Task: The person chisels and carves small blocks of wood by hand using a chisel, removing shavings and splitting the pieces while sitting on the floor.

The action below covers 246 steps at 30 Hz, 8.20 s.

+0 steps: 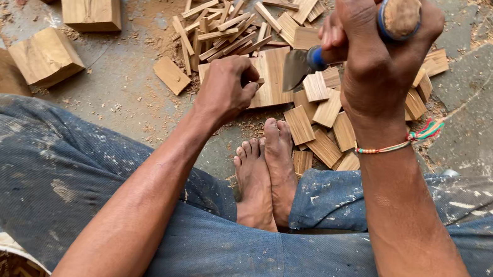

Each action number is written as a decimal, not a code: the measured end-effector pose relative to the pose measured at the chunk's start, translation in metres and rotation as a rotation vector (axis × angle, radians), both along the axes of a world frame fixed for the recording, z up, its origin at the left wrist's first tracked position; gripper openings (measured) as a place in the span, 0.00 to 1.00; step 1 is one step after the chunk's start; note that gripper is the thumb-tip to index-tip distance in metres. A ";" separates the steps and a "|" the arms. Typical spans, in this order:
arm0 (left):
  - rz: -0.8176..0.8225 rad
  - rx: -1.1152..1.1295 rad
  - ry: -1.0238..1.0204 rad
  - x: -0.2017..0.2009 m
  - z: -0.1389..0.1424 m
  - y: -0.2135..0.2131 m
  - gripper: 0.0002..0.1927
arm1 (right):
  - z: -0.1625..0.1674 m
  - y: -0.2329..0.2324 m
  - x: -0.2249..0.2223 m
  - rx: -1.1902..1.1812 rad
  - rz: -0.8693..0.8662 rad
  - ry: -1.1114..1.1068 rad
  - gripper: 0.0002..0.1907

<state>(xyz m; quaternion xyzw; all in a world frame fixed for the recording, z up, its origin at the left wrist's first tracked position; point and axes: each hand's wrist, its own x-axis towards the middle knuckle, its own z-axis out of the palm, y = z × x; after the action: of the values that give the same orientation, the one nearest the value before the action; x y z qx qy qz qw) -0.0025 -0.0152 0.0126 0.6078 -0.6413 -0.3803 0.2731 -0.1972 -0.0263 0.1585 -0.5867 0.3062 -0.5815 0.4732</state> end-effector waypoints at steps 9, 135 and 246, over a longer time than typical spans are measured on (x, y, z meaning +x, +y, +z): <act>0.035 -0.023 -0.005 0.006 0.013 0.007 0.03 | 0.025 0.009 0.042 -0.112 0.079 0.061 0.12; 0.077 -0.171 -0.291 0.001 -0.020 0.008 0.05 | 0.012 0.008 0.061 -0.096 -0.033 0.002 0.15; 0.081 0.351 0.811 0.026 0.047 -0.010 0.26 | -0.019 0.064 -0.066 0.393 -0.556 0.296 0.14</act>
<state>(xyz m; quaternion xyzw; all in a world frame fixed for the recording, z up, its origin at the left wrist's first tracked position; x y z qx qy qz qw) 0.0236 -0.0252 0.0599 0.4714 -0.3837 -0.6802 0.4097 -0.2630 0.0373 0.1393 -0.4569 0.6247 -0.5267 0.3515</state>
